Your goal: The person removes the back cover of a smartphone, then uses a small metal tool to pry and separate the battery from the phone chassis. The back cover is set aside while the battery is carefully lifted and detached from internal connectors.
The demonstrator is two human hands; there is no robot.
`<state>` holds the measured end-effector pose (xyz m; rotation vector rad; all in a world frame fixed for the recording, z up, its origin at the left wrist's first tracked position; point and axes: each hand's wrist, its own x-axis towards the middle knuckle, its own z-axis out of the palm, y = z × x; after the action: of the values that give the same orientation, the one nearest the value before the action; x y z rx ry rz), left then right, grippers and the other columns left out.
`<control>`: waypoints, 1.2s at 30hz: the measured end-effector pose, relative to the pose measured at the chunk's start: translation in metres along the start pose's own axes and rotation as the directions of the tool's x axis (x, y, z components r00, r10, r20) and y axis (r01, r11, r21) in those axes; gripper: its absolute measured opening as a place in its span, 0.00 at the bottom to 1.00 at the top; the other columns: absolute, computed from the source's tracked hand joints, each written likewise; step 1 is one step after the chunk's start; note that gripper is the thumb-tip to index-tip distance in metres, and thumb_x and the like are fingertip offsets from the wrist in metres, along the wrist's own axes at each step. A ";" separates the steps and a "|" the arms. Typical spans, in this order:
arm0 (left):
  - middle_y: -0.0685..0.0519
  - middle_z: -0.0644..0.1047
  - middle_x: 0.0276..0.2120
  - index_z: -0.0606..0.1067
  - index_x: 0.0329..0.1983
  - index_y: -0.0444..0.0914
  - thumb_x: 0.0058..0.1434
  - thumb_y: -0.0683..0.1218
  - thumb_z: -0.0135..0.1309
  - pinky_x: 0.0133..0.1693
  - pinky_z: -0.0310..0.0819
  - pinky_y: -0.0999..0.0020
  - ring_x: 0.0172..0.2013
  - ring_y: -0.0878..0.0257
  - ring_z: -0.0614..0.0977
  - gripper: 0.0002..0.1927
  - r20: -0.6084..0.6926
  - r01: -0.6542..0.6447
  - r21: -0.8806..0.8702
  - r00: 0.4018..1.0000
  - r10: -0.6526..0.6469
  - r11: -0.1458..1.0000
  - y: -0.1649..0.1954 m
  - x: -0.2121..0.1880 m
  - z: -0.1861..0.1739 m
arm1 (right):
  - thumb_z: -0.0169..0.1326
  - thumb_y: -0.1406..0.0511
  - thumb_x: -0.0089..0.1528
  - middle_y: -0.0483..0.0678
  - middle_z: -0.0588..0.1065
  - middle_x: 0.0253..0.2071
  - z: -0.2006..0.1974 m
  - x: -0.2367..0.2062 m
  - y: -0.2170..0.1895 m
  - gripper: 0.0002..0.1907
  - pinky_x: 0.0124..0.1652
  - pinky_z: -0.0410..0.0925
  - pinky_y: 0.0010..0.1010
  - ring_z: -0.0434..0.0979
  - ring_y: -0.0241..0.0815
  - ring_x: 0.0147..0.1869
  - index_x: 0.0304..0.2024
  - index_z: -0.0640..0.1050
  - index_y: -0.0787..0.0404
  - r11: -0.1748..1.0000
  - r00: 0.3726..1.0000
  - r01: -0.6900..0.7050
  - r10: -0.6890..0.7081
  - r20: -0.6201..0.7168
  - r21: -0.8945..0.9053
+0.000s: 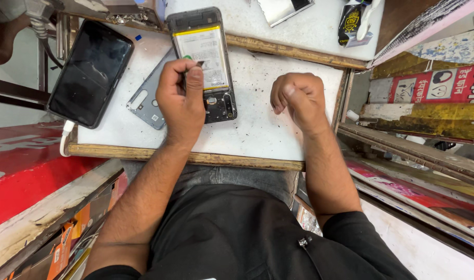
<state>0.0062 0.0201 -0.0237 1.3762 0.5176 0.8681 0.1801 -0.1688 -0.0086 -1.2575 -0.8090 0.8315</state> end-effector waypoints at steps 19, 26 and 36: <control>0.56 0.75 0.42 0.70 0.50 0.35 0.78 0.50 0.52 0.45 0.73 0.74 0.41 0.72 0.74 0.13 -0.035 0.020 -0.066 0.999 -0.022 0.998 -0.002 0.002 0.001 | 0.38 0.61 0.73 0.45 0.73 0.28 0.067 0.004 -0.006 0.11 0.32 0.70 0.31 0.74 0.36 0.29 0.44 0.66 0.61 0.923 0.959 -0.081 0.176 0.224 -0.376; 0.56 0.74 0.41 0.70 0.50 0.35 0.78 0.50 0.52 0.44 0.73 0.75 0.41 0.72 0.74 0.13 -0.011 0.001 -0.046 1.000 -0.001 0.999 -0.003 0.001 0.002 | 0.36 0.56 0.76 0.45 0.70 0.20 0.073 -0.002 0.005 0.18 0.30 0.69 0.35 0.76 0.42 0.26 0.39 0.68 0.62 0.817 0.989 -0.071 0.131 0.063 -0.572; 0.55 0.75 0.43 0.71 0.51 0.34 0.77 0.51 0.54 0.47 0.73 0.74 0.43 0.71 0.74 0.14 -0.023 0.019 -0.088 1.000 -0.021 0.996 -0.003 -0.002 -0.001 | 0.38 0.58 0.75 0.50 0.74 0.32 0.064 -0.001 -0.009 0.13 0.36 0.70 0.40 0.76 0.47 0.32 0.49 0.64 0.63 0.877 0.940 0.056 0.115 0.321 -0.477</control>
<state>0.0045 0.0192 -0.0269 1.2803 0.5056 0.8822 0.1245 -0.1413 0.0086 -1.5872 -1.3421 0.9204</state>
